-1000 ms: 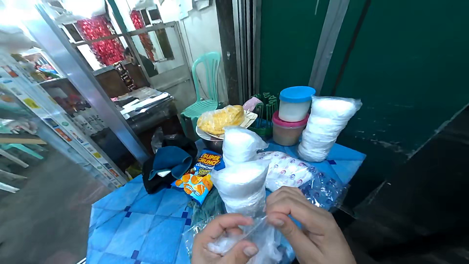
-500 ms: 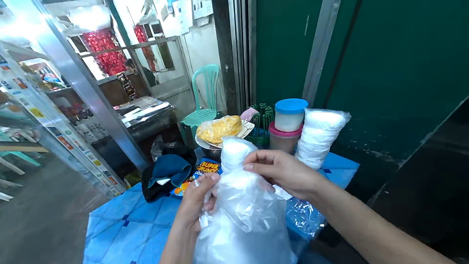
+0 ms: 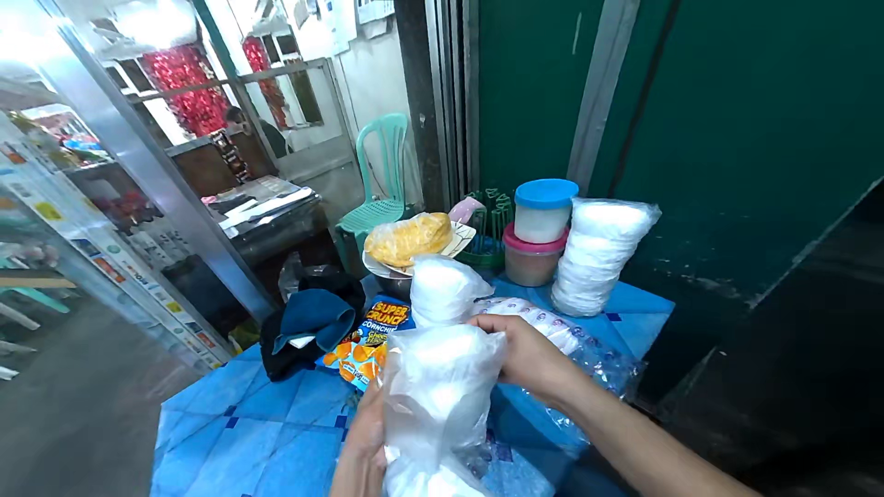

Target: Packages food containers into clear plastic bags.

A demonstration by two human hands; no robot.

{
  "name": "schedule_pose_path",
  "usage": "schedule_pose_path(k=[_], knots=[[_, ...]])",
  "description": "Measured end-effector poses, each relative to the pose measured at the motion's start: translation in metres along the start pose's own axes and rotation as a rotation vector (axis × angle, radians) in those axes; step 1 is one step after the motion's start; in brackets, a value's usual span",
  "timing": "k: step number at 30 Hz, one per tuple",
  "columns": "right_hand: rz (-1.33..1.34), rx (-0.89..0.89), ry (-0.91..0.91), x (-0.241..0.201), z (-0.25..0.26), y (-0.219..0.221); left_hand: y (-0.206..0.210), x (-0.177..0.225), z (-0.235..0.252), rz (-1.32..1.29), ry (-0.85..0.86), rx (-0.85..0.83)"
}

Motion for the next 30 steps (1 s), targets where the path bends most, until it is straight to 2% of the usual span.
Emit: schedule_pose_path(k=[2,4,7,9,11,15,19,22,25,28,30], knots=[[0.063,0.043,-0.043,0.008,-0.003,-0.001,-0.003,-0.002,-0.003,0.032,0.012,0.025],[0.076,0.138,-0.172,0.015,-0.011,-0.005,-0.006,0.004,0.005,0.157,0.082,0.027],[-0.022,0.198,-0.446,0.016,-0.023,-0.009,-0.005,0.024,0.013,0.315,0.267,-0.015],[-0.012,0.169,-0.55,0.019,-0.027,0.001,0.001,0.03,0.01,0.334,0.381,-0.043],[-0.019,0.177,-0.559,0.035,-0.027,0.017,0.008,0.026,0.006,0.385,0.419,-0.052],[0.033,0.165,-0.51,0.076,-0.03,0.03,-0.002,0.004,0.007,0.389,0.349,-0.067],[0.024,0.094,-0.476,0.05,-0.03,0.014,0.001,0.017,0.005,0.435,0.348,-0.104],[0.002,0.102,-0.511,0.018,-0.028,0.014,0.019,0.03,0.004,0.328,0.395,-0.049],[0.023,0.102,-0.482,0.035,-0.028,0.024,0.02,0.018,0.003,0.294,0.414,0.02],[0.072,0.061,-0.474,0.068,-0.032,0.025,0.006,-0.006,0.001,0.351,0.397,-0.003],[0.07,0.049,-0.462,0.066,-0.033,0.02,0.003,-0.002,-0.001,0.41,0.395,-0.008]])
Point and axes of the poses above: each hand's wrist, its own z-axis towards the middle knuckle, its own y-axis out of the palm, x = y × z, the point moved 2 cm from there along z, towards the middle knuckle, and after that the axes turned 6 degrees about x, right-handed, at the moved point
